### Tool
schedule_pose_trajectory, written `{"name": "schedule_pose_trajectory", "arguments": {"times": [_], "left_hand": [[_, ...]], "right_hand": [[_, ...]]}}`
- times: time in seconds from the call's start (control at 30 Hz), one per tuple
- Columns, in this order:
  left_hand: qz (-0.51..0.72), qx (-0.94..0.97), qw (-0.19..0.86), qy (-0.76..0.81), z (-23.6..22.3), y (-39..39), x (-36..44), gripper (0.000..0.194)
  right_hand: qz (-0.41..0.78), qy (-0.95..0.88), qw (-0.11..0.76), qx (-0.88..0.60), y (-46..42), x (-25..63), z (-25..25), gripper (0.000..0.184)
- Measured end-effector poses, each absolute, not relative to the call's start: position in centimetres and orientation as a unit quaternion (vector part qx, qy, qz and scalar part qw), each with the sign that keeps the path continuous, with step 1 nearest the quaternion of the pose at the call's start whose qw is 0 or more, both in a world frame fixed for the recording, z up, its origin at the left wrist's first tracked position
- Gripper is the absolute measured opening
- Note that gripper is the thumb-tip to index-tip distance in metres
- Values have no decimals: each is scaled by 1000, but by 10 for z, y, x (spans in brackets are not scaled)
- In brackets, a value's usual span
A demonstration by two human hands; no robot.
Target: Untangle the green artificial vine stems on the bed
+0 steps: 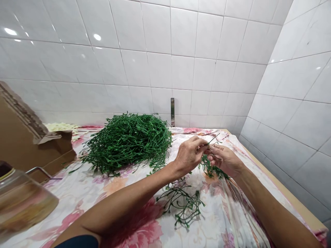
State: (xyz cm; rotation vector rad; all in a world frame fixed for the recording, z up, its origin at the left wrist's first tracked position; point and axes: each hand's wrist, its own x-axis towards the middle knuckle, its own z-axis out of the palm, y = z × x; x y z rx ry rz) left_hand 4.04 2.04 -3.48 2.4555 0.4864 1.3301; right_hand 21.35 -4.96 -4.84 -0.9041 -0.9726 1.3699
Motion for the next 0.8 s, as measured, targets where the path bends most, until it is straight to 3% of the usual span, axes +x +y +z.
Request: {"name": "schedule_pose_trajectory", "arguments": {"times": [0.43, 0.8], "left_hand": [[487, 824, 239, 162, -25, 14, 41, 8], [497, 817, 253, 144, -27, 16, 42, 8]], "right_hand": [[571, -416, 600, -375, -51, 208, -46, 32], [571, -407, 610, -370, -51, 206, -47, 38]]}}
